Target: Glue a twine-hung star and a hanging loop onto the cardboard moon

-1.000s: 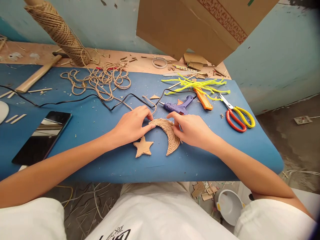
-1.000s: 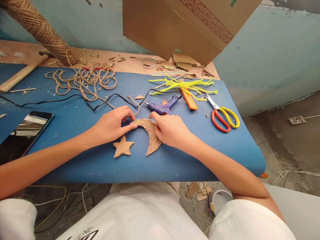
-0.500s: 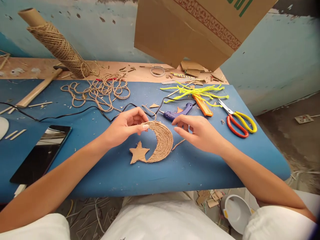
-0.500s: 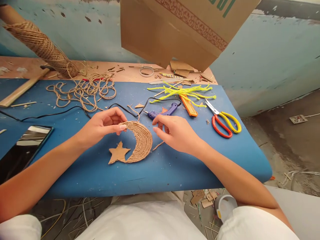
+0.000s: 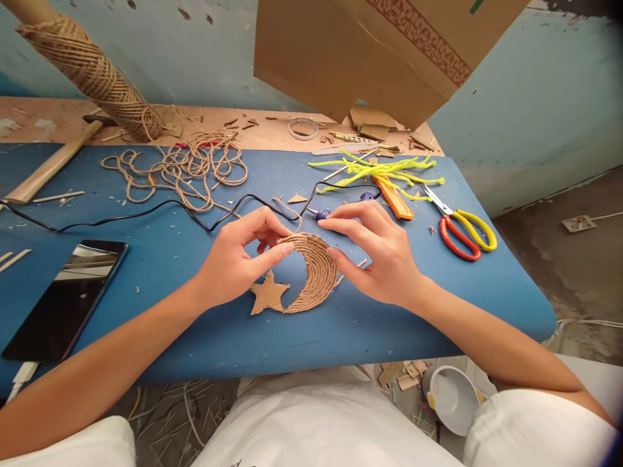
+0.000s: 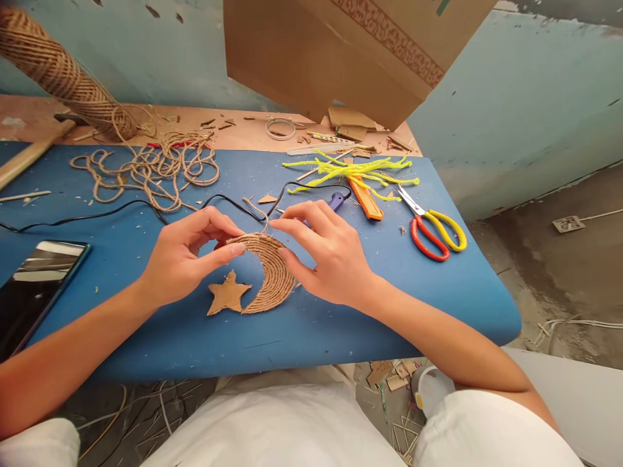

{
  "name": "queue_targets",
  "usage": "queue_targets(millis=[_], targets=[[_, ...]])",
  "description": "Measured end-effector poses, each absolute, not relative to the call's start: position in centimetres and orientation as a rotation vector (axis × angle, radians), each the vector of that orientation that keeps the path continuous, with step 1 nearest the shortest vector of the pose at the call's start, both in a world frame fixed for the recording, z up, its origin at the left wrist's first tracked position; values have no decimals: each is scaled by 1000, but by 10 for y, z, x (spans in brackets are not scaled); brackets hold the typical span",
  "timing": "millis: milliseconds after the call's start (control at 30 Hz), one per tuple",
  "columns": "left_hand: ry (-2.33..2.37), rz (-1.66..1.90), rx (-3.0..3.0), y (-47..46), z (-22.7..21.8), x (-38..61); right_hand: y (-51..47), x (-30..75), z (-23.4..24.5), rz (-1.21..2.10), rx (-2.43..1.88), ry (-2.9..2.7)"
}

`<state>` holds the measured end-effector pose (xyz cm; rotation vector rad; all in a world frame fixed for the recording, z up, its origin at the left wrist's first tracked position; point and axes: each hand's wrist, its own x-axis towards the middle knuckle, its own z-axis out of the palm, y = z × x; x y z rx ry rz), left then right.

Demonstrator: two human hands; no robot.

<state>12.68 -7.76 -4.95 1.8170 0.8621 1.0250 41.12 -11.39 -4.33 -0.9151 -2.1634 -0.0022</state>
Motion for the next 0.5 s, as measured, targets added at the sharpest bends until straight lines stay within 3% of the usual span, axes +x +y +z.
queue_targets(millis=[500], targets=[[958, 980, 1824, -77, -48, 128, -122, 415, -30, 26, -862, -2228]])
